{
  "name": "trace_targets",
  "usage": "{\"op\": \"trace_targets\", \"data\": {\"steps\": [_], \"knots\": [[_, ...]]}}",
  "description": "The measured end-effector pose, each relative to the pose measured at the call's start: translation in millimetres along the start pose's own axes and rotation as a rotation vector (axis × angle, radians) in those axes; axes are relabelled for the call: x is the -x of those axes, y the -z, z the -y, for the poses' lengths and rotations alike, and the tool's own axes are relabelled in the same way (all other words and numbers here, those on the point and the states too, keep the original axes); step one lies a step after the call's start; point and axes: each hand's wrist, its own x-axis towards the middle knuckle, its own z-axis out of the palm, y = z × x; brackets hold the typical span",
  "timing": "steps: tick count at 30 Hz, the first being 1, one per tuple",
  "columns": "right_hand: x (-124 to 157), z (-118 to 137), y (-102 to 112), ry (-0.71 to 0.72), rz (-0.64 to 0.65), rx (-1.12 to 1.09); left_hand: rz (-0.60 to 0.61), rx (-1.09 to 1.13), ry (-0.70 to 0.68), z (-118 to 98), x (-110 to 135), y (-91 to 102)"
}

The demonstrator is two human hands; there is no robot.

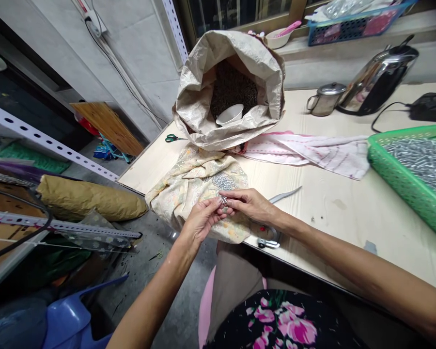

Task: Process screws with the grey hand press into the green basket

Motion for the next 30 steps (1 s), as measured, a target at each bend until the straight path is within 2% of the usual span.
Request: {"op": "trace_targets", "data": {"steps": [7,11,14,17,19,23,26,28,30], "knots": [[-0.4,0.1,-3.5,0.03,-0.062,-0.053,-0.02,-0.019,-0.024,-4.8,3.3,-11.0],[7.0,10.5,-6.0,0.074,-0.257,-0.049,-0.059,-0.072,-0.079,-7.4,5.7,-26.6],[30.8,25.8,1.7,0.038,-0.402,-0.116,-0.108,-0.173,-0.173,-8.9,5.8,-51.2],[69.7,41.0,14.4,-0.046,-0.462,-0.211,-0.007,-0.311,-0.21,-7.6,-1.8,-91.5],[99.4,49.1,20.5,-0.065,-0.562,-0.255,0.119,-0.417,-0.221,-3.6,-8.1,-130.9],[146.6,56.1,28.1,-0.026,-0.837,-0.355,0.379,-0.605,-0.275,3.9,-19.3,-234.8],[162.9,55.3,32.4,-0.031,-0.916,-0.392,0.524,-0.706,-0.443,-0.8,-27.7,-308.1],[168.2,54.8,34.6,-0.029,-0.936,-0.391,0.566,-0.843,-0.651,-7.0,-29.2,-334.6],[172.6,56.0,37.3,-0.001,-0.966,-0.373,0.578,-1.036,-0.902,-10.4,-25.9,-333.2]]}}
